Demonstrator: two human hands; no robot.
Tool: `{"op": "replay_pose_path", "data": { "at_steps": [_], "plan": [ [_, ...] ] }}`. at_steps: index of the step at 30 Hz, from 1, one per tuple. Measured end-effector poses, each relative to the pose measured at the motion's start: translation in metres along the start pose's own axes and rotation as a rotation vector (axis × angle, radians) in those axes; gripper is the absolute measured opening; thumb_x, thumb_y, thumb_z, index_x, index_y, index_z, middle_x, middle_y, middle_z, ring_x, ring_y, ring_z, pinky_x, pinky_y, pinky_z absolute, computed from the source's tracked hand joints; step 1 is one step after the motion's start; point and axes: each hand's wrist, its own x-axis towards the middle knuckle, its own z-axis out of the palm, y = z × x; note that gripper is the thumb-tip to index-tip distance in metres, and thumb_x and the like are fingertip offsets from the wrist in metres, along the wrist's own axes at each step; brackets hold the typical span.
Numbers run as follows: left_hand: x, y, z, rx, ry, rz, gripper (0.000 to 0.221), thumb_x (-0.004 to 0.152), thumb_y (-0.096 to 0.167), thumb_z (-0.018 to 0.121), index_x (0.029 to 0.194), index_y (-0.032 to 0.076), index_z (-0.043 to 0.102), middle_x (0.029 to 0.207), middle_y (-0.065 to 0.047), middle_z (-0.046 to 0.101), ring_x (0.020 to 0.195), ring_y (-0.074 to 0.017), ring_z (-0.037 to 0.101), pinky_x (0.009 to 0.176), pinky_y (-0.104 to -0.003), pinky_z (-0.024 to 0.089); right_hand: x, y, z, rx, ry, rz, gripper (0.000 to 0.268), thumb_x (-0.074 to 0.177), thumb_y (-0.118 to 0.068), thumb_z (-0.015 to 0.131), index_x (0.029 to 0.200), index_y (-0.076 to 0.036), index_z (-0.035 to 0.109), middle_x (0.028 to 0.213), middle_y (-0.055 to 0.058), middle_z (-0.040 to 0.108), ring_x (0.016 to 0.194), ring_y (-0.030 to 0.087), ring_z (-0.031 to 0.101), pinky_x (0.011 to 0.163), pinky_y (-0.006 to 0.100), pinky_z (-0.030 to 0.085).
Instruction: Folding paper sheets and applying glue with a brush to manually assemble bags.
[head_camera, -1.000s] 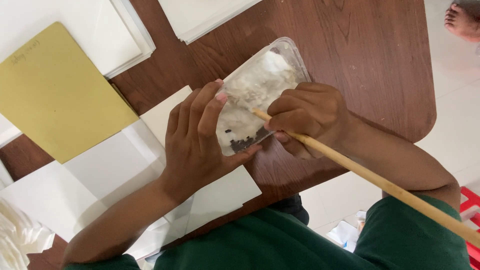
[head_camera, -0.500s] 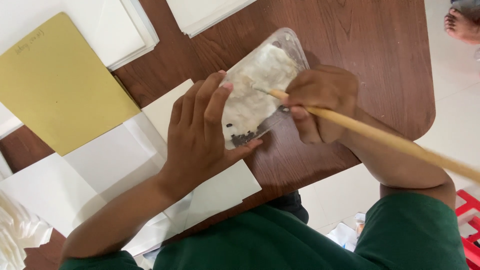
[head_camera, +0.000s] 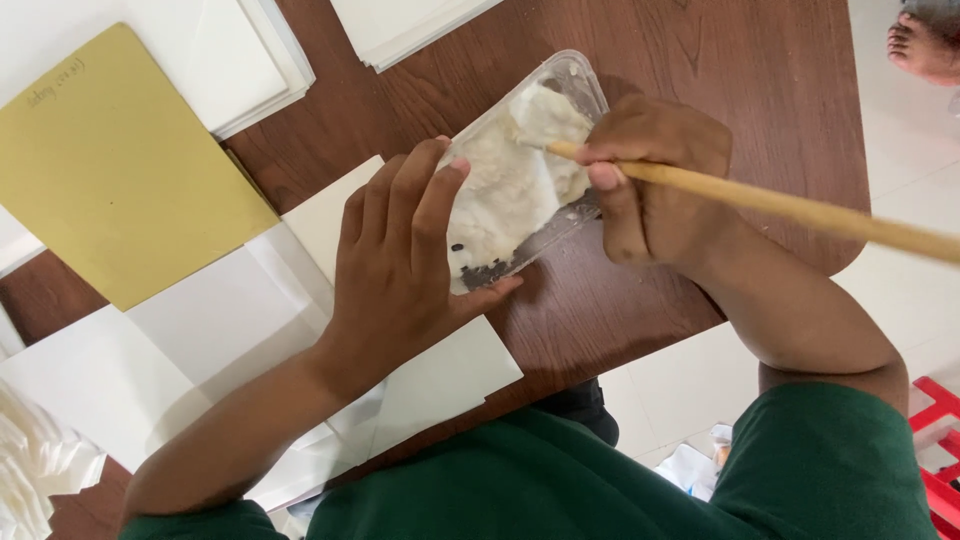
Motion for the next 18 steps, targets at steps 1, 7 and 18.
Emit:
{"op": "replay_pose_path", "data": {
  "at_steps": [1, 7, 18],
  "plan": [
    [0.0, -0.001, 0.0, 0.001, -0.001, -0.001, 0.08, 0.104, 0.069, 0.061, 0.146, 0.005, 0.035, 0.148, -0.023, 0.052, 0.128, -0.041, 0.063, 0.099, -0.047, 0.051, -0.001, 0.0, 0.001, 0.002, 0.0, 0.0, 0.018, 0.11, -0.01, 0.05, 0.105, 0.004, 0.06, 0.08, 0.012, 0.062, 0.065, 0.025, 0.059, 0.058, 0.035, 0.048],
    [0.0, -0.003, 0.001, -0.028, -0.041, -0.04, 0.093, 0.099, 0.074, 0.071, 0.148, 0.006, 0.031, 0.15, -0.022, 0.05, 0.132, -0.0418, 0.06, 0.101, -0.049, 0.051, -0.004, 0.002, -0.001, -0.019, -0.033, 0.059, 0.022, 0.11, -0.014, 0.045, 0.094, 0.001, 0.051, 0.064, 0.005, 0.048, 0.048, 0.017, 0.042, 0.043, 0.033, 0.028],
    [0.005, -0.004, -0.004, -0.018, -0.095, -0.051, 0.097, 0.096, 0.077, 0.07, 0.15, 0.006, 0.032, 0.15, -0.021, 0.049, 0.13, -0.0391, 0.058, 0.1, -0.047, 0.049, -0.001, 0.007, -0.001, -0.039, -0.01, 0.134, 0.019, 0.113, -0.009, 0.048, 0.105, 0.008, 0.055, 0.085, 0.016, 0.059, 0.07, 0.026, 0.058, 0.06, 0.034, 0.044]
  ]
}}
